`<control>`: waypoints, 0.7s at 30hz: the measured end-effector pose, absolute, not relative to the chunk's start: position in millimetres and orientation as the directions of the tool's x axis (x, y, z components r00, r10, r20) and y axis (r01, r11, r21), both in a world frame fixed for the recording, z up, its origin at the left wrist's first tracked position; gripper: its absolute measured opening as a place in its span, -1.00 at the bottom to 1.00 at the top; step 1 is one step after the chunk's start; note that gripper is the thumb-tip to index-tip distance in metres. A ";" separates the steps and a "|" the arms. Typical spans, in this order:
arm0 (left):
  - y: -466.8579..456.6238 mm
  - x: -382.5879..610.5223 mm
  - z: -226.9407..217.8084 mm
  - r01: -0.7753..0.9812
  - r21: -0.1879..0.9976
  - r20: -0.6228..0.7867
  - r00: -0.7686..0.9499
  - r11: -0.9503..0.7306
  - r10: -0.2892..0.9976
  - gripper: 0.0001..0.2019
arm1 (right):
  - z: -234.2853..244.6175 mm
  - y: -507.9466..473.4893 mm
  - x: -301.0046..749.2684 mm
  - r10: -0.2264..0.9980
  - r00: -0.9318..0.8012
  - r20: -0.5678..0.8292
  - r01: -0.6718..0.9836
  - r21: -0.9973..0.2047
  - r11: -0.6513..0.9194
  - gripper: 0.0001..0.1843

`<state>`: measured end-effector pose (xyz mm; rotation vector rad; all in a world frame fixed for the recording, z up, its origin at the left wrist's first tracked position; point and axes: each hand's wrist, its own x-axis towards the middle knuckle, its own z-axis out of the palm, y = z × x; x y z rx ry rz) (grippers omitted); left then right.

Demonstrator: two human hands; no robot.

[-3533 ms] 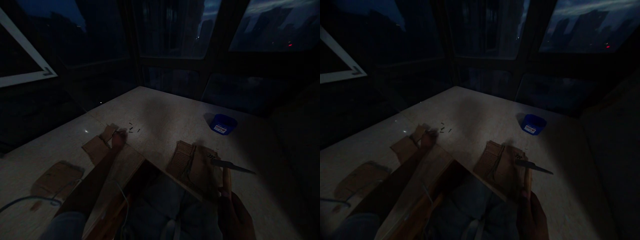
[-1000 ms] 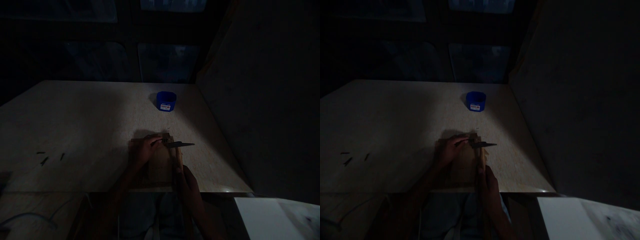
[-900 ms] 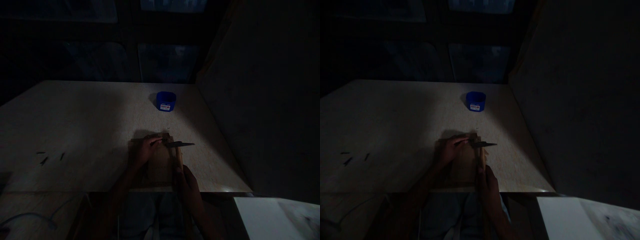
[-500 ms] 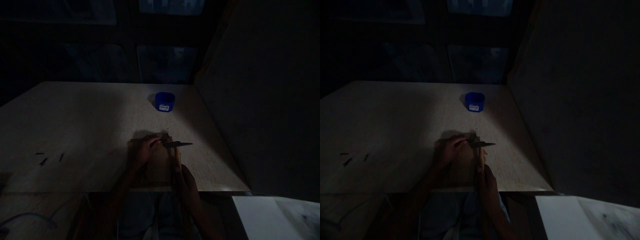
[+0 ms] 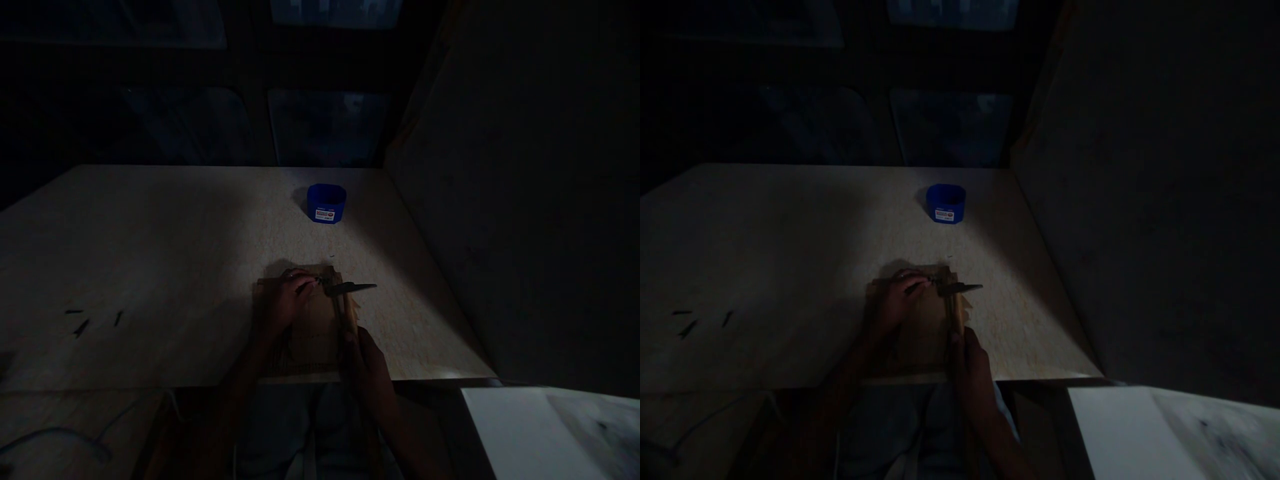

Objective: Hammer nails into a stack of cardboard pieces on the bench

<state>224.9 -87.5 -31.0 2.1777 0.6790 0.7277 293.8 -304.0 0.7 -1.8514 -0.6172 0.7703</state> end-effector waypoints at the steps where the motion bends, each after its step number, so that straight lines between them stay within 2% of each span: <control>1: -87.8 224.6 -30.0 0.241 0.767 0.283 0.706 -0.595 0.650 -0.84 | -0.3 -303.7 293.8 0.710 0.665 -0.230 0.079 -0.924 -0.373 -0.47; 11: -88.2 220.0 -33.8 0.245 0.754 0.287 0.712 -0.610 0.640 -0.78 | 4.3 -302.0 293.5 0.712 0.668 -0.216 0.114 -0.916 -0.384 -0.47; 21: -88.3 221.1 -35.9 0.237 0.760 0.283 0.717 -0.605 0.637 -0.80 | 6.6 -301.7 294.7 0.708 0.670 -0.224 0.100 -0.918 -0.385 -0.48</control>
